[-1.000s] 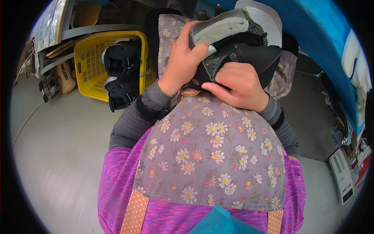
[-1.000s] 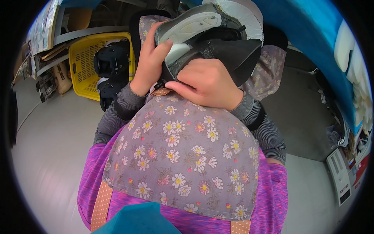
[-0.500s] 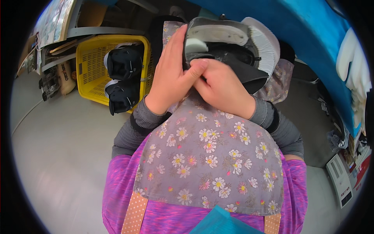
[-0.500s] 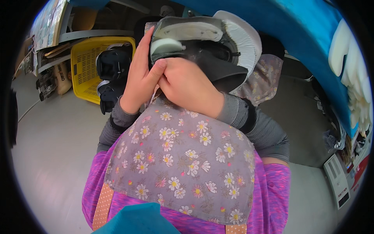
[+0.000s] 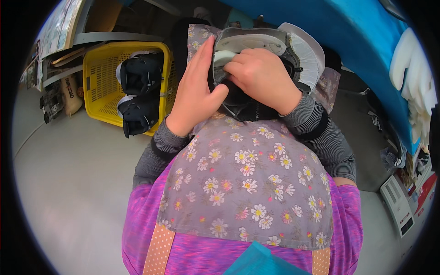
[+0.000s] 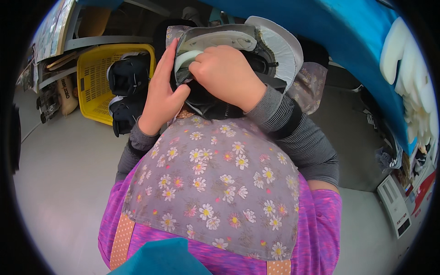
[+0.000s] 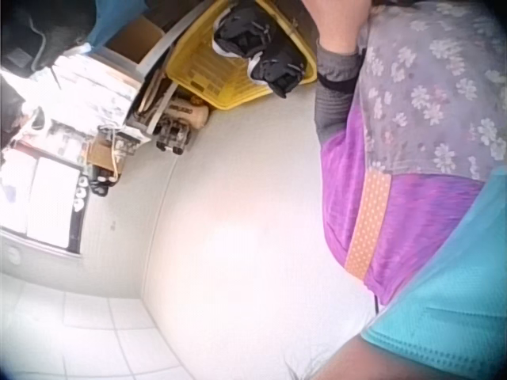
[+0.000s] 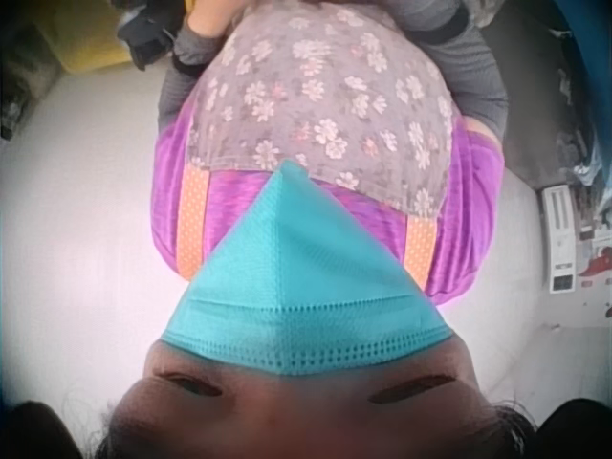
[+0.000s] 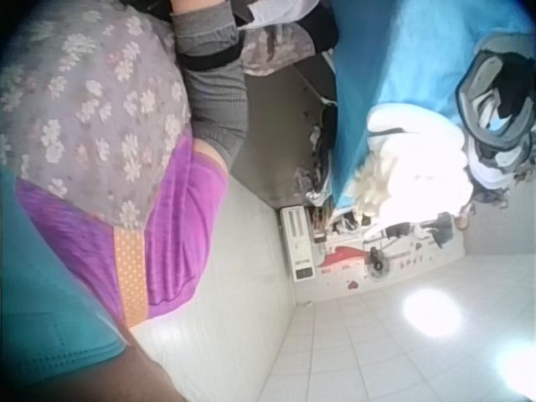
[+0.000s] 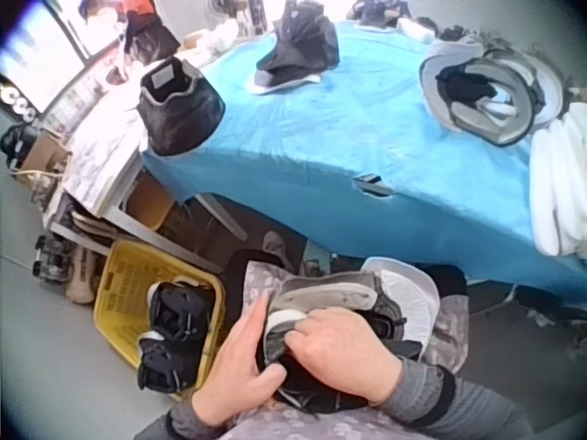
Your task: Inspecting and manually manipulating a black shoe upper component at a manufacturing workstation.
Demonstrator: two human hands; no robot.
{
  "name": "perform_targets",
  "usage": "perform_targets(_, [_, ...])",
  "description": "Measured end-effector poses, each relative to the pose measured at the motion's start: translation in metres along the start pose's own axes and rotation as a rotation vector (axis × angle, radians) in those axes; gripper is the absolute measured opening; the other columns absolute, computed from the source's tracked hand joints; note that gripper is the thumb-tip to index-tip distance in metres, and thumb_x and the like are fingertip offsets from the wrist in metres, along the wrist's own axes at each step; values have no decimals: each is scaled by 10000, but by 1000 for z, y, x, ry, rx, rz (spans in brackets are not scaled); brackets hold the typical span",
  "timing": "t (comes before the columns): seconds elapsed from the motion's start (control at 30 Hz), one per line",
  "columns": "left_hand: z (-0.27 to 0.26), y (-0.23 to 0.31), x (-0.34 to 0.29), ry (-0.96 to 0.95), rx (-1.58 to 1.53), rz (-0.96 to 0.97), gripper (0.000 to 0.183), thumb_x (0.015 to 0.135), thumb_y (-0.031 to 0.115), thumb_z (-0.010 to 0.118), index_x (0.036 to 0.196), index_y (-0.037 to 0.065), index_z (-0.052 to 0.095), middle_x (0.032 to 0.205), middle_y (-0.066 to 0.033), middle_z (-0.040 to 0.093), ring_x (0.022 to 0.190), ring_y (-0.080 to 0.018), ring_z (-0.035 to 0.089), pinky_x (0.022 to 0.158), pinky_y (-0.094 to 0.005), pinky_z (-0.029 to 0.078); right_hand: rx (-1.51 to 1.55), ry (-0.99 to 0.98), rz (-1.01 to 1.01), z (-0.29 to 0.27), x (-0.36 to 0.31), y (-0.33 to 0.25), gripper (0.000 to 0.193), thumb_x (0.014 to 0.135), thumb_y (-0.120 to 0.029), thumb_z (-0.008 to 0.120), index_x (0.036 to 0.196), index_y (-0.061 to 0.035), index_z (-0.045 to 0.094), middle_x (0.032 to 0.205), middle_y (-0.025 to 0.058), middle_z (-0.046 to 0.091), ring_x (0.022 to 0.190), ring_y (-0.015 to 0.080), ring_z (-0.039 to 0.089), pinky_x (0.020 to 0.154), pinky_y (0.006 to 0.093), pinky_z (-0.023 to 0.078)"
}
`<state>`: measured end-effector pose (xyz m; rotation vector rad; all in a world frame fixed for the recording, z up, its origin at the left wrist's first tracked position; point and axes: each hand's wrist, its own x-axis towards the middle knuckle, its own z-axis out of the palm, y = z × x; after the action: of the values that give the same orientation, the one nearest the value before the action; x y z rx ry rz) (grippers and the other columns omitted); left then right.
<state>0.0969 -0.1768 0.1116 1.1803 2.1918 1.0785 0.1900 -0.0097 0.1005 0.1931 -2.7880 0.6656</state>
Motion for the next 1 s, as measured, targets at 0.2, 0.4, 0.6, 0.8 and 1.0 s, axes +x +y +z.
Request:
perform_targets(0.2, [-5,7,6,-73,-31,111,822,721,76,494,1491,-30,228,1480,-246,352,1396,-395,325,1159,-422,246,25,202,3,-7,6,-3,75,690,-141,671,679,-97,612,690,27,607,708,218,618,646,337,481])
perform_targets(0.4, [-4,8,8,-113,-39,120,827,719,65,479,1497,-29,216,1486,-249,341,1409,-396,301,1166,-428,231,-36,179,-31,-15,13,-4,69,658,-133,665,646,-91,612,650,32,610,683,217,628,653,334,490])
perform_targets(0.6, [-7,12,10,-138,-16,76,767,773,100,560,1480,-6,283,1440,-256,413,1360,-403,380,1130,-441,307,-115,56,-14,-20,20,-3,72,635,-142,675,659,-74,670,655,67,640,687,230,655,620,351,517])
perform_targets(0.8, [-12,12,8,-87,31,46,714,776,62,566,1451,-12,347,1394,-241,479,1302,-388,457,1080,-426,376,-74,-41,272,-32,11,-4,212,738,-276,734,699,-75,679,692,85,644,690,255,651,597,369,517])
perform_targets(1.0, [-11,7,5,-133,-52,34,706,772,0,482,1462,-16,330,1419,-241,452,1329,-381,427,1102,-412,348,-75,21,225,-13,-10,-4,228,776,-279,731,695,-84,646,664,60,609,683,243,629,609,360,503])
